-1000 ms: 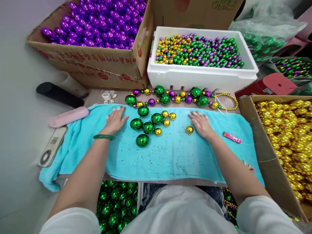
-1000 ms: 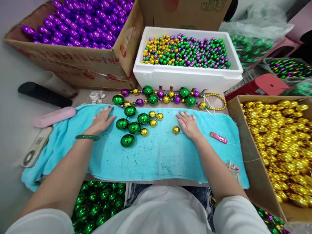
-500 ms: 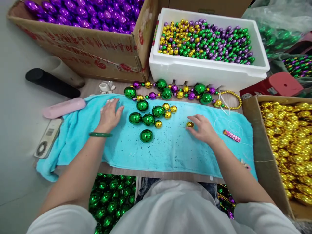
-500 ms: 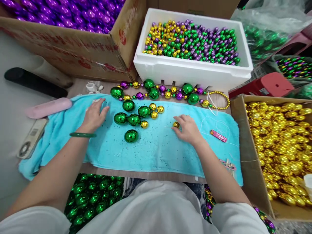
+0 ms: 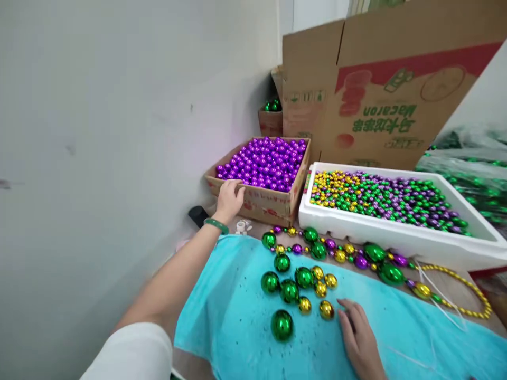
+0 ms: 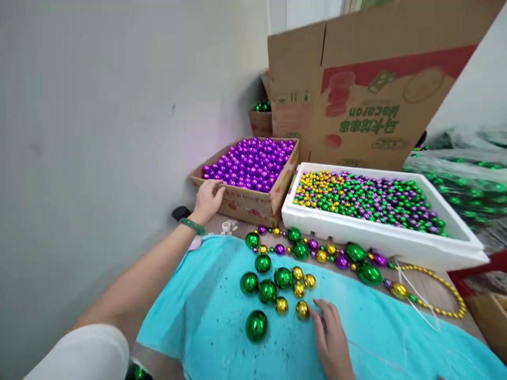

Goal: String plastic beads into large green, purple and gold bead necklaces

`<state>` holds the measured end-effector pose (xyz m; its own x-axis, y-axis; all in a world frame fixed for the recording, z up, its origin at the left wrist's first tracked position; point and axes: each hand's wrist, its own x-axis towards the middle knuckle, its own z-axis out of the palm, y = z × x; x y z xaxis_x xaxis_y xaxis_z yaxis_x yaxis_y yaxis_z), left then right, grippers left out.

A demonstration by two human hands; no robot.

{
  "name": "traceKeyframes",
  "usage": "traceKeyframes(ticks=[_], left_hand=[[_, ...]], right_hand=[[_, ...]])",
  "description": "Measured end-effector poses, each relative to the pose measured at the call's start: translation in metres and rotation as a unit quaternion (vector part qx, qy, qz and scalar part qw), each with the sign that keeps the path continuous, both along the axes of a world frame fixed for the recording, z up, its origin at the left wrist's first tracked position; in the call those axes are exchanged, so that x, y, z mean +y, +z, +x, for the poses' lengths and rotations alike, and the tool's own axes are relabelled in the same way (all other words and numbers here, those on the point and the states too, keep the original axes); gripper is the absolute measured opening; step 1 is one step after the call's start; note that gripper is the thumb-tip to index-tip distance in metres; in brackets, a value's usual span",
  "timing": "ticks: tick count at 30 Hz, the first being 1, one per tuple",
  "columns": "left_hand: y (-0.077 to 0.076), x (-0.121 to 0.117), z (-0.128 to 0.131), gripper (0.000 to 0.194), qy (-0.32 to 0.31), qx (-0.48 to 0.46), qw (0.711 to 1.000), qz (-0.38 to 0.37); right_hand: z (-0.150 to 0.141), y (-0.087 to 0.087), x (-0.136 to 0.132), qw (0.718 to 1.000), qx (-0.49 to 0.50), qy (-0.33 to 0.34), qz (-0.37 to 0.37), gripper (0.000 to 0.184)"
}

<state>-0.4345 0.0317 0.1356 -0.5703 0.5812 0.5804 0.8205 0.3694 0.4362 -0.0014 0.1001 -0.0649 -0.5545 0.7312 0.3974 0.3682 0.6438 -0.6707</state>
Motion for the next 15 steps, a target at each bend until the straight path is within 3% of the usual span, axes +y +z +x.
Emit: traceKeyframes(ticks=[3,6,10,12,15], left_hand=[[0.029,0.054,-0.034,0.041,-0.032,-0.029,0.995,-0.093],[0.038,0.116,-0.048,0.048,-0.106,-0.051,0.976,-0.183],[0.031,0.185,-0.044,0.081,-0.168,-0.06,0.934,-0.309],[0.025,0.207,-0.041,0.093,-0.172,-0.056,0.916,-0.358],[0.014,0.225,-0.036,0.095,-0.181,-0.038,0.898,-0.398]], right_hand=[[0.007,-0.012,0.0,1.0,0.012,-0.022,-0.009,0.03],[0.01,-0.018,0.001,1.0,0.005,-0.029,0.0,0.03],[0.015,-0.029,0.003,0.999,-0.017,-0.025,0.011,0.029],[0.019,-0.035,0.005,0.999,-0.034,-0.012,-0.001,0.029],[0.021,-0.041,0.004,0.999,-0.041,-0.014,-0.019,0.03]])
